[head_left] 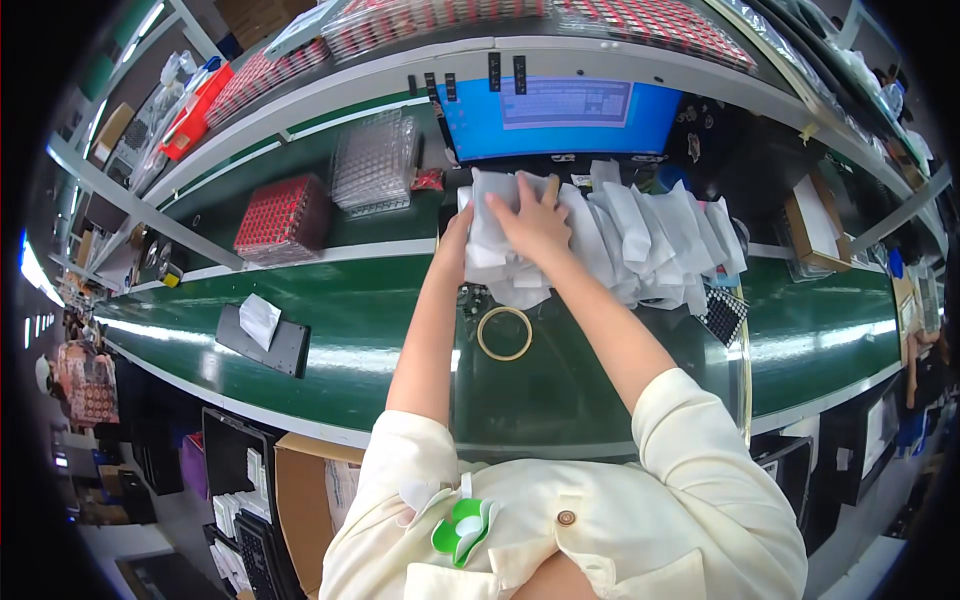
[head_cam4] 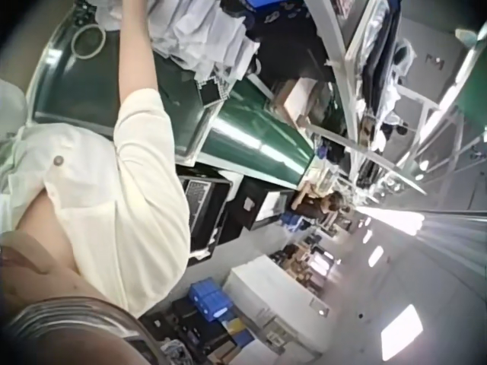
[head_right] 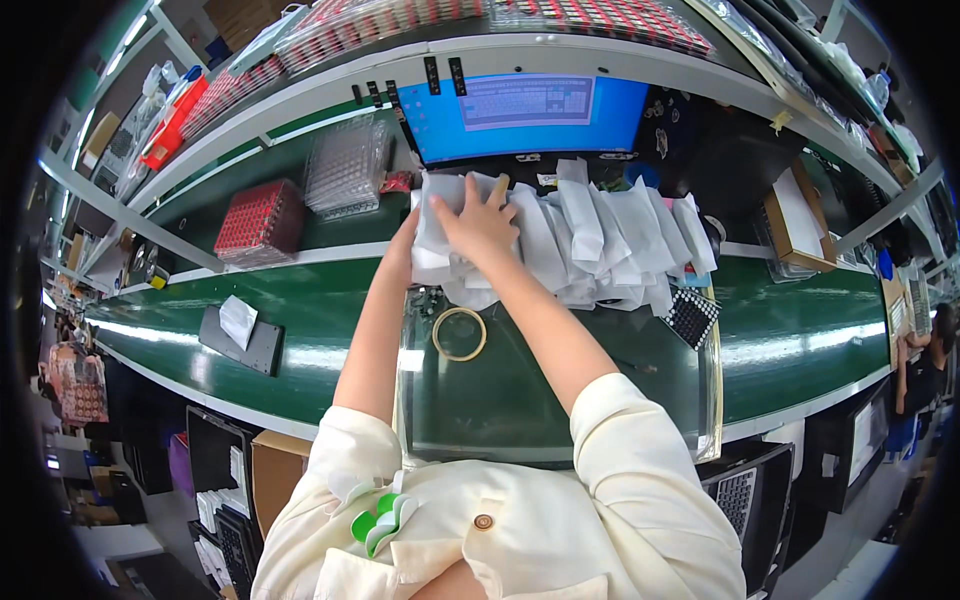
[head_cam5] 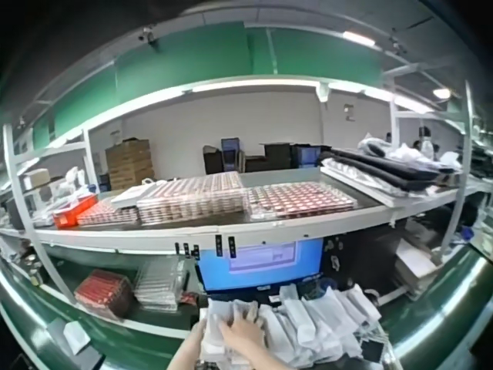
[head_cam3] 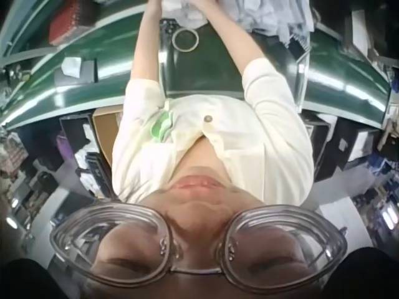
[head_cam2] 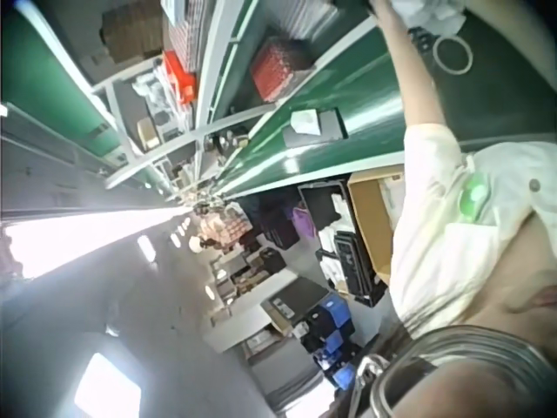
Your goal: The person takes wrapped computer mice from a cardboard box onto the table, tests a keyboard by pressing keys, and unwraps a mouse to remove its USB receiver.
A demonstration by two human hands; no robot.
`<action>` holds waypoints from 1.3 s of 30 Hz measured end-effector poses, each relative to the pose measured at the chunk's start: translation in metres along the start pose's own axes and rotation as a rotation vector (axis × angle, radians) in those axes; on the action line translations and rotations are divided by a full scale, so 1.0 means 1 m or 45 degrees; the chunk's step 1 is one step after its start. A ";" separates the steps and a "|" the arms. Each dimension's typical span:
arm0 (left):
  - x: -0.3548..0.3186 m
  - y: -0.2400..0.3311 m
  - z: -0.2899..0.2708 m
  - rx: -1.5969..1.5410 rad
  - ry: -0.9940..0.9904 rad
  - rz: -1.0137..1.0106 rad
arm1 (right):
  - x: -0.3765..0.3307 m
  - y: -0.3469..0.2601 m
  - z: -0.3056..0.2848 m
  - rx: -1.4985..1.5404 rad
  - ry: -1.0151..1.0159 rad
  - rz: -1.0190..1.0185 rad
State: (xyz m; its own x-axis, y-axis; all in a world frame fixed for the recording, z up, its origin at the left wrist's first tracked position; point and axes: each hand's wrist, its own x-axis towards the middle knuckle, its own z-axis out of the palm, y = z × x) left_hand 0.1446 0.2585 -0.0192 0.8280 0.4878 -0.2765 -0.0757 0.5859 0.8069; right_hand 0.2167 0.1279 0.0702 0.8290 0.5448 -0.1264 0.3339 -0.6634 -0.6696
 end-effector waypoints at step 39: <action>-0.054 -0.014 -0.016 0.039 0.220 0.201 | -0.033 0.015 0.062 -0.299 0.340 -0.946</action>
State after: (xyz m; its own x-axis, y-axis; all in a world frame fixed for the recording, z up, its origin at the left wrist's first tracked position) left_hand 0.0916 0.2345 -0.0240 0.6998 0.6768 -0.2288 -0.1773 0.4747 0.8621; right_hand 0.1669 0.1320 0.0191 0.4237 0.7634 0.4876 0.8982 -0.2843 -0.3354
